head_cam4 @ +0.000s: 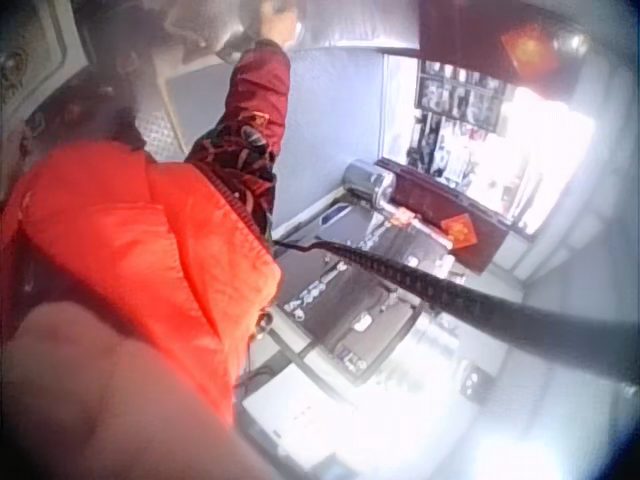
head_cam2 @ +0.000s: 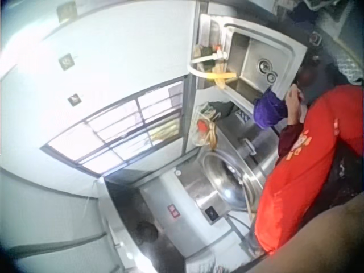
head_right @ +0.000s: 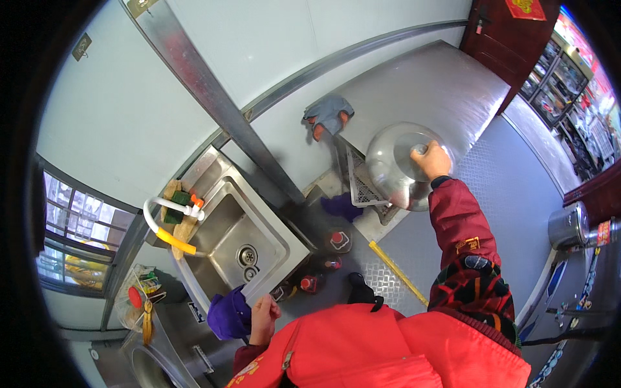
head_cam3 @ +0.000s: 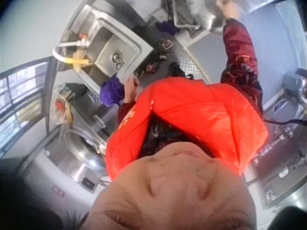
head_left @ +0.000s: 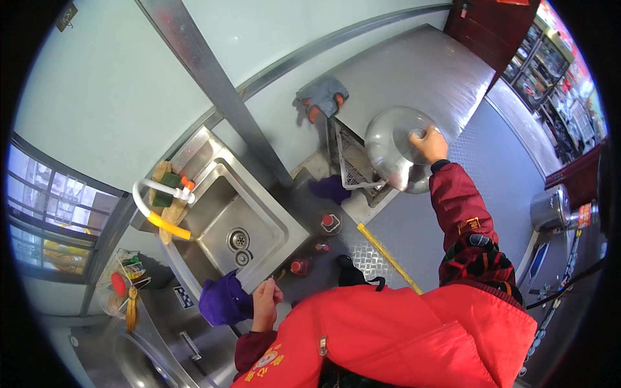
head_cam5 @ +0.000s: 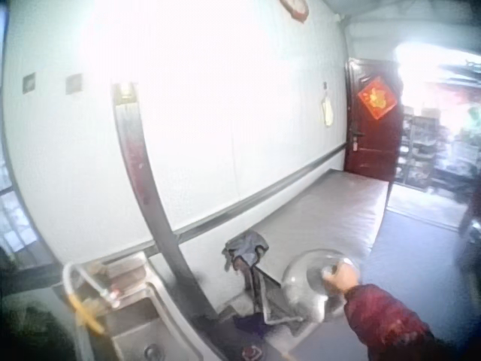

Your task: The person retrieves a plastic bag and a yellow rubber glove from a wire rack, then walks to a blue table and places the glove down. They return to the rack, retrieve another bag, and later put on the yellow glove. The person then moves to a large wok, removes a metal lid, and places it on a nearby counter.

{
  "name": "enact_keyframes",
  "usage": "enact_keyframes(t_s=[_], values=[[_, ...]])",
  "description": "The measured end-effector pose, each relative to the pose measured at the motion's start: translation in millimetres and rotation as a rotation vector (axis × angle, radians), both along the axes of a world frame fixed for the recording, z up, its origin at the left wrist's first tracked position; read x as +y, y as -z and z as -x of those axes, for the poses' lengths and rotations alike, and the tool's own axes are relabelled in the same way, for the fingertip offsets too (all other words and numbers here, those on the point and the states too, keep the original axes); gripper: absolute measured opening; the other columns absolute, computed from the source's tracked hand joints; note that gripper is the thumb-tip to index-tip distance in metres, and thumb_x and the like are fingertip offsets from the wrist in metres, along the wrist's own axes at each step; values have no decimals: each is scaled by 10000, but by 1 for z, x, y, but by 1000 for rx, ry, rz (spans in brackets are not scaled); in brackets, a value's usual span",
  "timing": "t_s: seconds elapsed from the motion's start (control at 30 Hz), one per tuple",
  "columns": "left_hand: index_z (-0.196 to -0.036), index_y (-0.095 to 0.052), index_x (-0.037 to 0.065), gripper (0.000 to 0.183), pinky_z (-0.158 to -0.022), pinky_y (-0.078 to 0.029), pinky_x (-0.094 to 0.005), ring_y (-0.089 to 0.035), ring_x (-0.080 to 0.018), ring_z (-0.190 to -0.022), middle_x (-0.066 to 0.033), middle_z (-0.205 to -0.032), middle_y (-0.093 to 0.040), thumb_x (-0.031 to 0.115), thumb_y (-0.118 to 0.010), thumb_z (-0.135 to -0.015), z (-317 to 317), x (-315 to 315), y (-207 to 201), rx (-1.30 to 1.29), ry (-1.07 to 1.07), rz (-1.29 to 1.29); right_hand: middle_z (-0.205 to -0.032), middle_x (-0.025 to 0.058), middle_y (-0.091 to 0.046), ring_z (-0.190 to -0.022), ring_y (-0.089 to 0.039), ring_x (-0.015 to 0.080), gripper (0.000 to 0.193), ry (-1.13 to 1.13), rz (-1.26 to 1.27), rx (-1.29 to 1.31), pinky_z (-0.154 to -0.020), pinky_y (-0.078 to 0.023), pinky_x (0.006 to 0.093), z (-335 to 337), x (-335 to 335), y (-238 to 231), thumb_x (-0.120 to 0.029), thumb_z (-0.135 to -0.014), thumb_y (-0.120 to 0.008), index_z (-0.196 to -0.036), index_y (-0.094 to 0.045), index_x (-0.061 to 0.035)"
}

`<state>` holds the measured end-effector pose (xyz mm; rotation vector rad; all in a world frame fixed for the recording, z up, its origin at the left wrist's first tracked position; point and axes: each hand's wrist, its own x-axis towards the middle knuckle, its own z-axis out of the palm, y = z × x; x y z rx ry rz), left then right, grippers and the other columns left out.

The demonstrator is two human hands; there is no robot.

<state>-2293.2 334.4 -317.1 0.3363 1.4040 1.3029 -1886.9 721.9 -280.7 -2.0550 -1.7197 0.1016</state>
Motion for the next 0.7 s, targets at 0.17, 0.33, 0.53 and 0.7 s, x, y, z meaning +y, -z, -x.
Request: enact_keyframes(t_s=[0.17, 0.33, 0.53, 0.7], values=[[-701, -498, 77, 264, -451, -329, -218, -427, -87, -474, 10, -565, -452, 254, -500, -898, -14, 6, -10, 81, -94, 114, -887, 219, -622, -856, -603, 349, 508, 71, 86, 44, -759, -472, 408, -36, 59, 43, -417, -644, -656, -911, -583, 9], [-744, -517, 62, 238, -474, -341, -216, -429, -77, -520, 16, -613, -459, 247, -502, -892, -23, -6, -15, 111, -143, 175, -949, 193, -614, -883, -601, 295, 455, 90, -272, 270, -773, -458, 361, -62, 117, 78, -285, -726, -653, -1050, -541, 13], [-770, -529, 58, 218, -480, -334, -215, -418, -64, -532, 36, -630, -462, 235, -500, -893, -30, -44, -12, 86, -207, 144, -1105, 159, -561, -971, -569, 219, 457, -354, -381, 612, -874, -423, 301, 5, 105, 85, -128, -829, -560, -1230, -395, 17], [-794, -536, 71, 194, -489, -343, -208, -420, -59, -541, 37, -640, -466, 240, -510, -886, -29, -102, -10, 11, -342, 107, -1076, 80, -560, -998, -527, 150, 362, -577, -166, 952, -895, -397, 275, 127, -7, 103, -74, -832, -584, -1168, -472, 3]])
